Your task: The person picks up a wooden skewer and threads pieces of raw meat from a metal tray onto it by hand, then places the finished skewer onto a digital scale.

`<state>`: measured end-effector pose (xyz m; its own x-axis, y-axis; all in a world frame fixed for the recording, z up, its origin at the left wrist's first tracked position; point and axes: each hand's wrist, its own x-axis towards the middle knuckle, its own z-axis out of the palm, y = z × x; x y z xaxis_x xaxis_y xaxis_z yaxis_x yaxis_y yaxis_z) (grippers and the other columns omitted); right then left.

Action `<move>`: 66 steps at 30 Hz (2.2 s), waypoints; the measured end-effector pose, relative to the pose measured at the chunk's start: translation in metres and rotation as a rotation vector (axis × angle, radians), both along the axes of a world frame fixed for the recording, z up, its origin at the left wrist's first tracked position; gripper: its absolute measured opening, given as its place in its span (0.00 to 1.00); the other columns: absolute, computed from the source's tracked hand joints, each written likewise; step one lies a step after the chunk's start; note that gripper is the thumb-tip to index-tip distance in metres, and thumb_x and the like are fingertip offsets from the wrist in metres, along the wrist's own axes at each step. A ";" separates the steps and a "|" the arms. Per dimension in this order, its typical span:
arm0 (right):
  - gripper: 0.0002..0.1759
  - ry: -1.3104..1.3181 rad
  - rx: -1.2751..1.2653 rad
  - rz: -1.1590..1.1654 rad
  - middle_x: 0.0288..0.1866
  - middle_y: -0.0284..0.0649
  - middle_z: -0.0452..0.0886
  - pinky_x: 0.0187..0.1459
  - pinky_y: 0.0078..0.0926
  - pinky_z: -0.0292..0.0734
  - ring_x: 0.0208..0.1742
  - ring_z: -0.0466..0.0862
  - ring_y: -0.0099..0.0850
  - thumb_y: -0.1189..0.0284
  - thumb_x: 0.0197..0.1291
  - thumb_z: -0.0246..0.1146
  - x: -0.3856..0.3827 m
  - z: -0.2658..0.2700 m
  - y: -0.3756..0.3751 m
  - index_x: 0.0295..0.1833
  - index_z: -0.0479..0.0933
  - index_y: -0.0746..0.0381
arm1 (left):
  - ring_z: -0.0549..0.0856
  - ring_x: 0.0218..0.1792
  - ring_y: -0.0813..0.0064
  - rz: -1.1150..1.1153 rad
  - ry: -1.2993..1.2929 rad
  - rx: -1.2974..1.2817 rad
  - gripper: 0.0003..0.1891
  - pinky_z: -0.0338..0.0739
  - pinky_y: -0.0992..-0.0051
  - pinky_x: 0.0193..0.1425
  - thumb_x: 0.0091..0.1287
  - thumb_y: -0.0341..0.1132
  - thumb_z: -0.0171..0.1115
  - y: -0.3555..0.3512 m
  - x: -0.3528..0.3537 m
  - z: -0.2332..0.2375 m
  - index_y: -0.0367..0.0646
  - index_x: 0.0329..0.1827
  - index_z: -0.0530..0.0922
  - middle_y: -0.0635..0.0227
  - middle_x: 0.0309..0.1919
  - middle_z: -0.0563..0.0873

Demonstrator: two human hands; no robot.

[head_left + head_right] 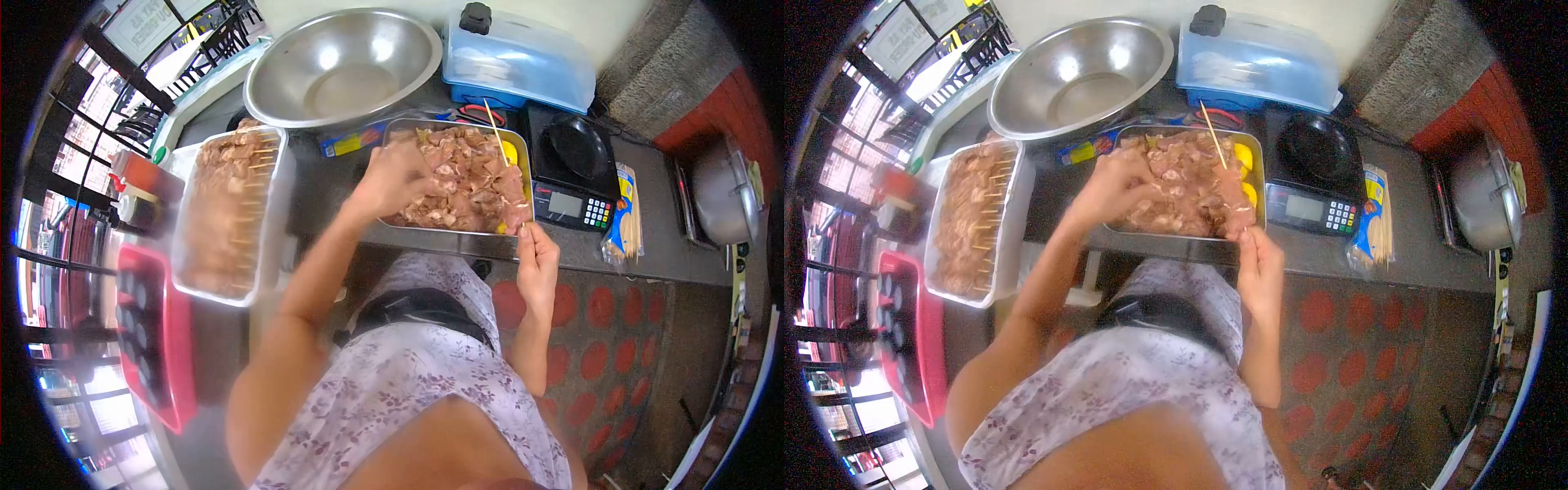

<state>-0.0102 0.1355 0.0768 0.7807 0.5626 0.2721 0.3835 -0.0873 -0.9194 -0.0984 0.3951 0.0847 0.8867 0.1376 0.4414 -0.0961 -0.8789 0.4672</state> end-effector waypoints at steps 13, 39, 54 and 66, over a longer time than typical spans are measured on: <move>0.13 0.067 -0.103 0.110 0.26 0.28 0.73 0.29 0.18 0.63 0.27 0.65 0.16 0.71 0.70 0.51 -0.028 -0.003 -0.017 0.37 0.77 0.67 | 0.87 0.38 0.63 -0.038 0.150 -1.481 0.11 0.85 0.71 0.41 0.69 0.38 0.57 0.009 0.009 0.012 0.36 0.41 0.76 0.57 0.38 0.85; 0.13 0.179 -0.088 -0.005 0.27 0.32 0.76 0.35 0.20 0.68 0.32 0.71 0.17 0.70 0.69 0.53 -0.027 0.001 -0.033 0.38 0.77 0.68 | 0.74 0.50 0.61 -0.058 0.243 0.271 0.05 0.63 0.59 0.51 0.53 0.37 0.64 -0.045 0.016 -0.012 0.49 0.28 0.84 0.64 0.40 0.79; 0.13 0.153 -0.147 -0.016 0.29 0.33 0.79 0.37 0.20 0.69 0.33 0.72 0.18 0.71 0.69 0.52 -0.030 0.000 -0.036 0.39 0.77 0.69 | 0.78 0.48 0.59 -0.163 0.257 0.170 0.08 0.67 0.58 0.54 0.51 0.36 0.68 -0.035 0.023 -0.010 0.42 0.30 0.84 0.58 0.38 0.81; 0.12 0.126 -0.079 0.049 0.21 0.26 0.66 0.26 0.19 0.59 0.25 0.62 0.14 0.70 0.69 0.52 -0.034 -0.008 -0.028 0.36 0.76 0.65 | 0.86 0.35 0.70 -0.239 0.363 -1.365 0.17 0.82 0.76 0.37 0.69 0.39 0.58 0.012 0.027 0.008 0.30 0.48 0.79 0.59 0.39 0.85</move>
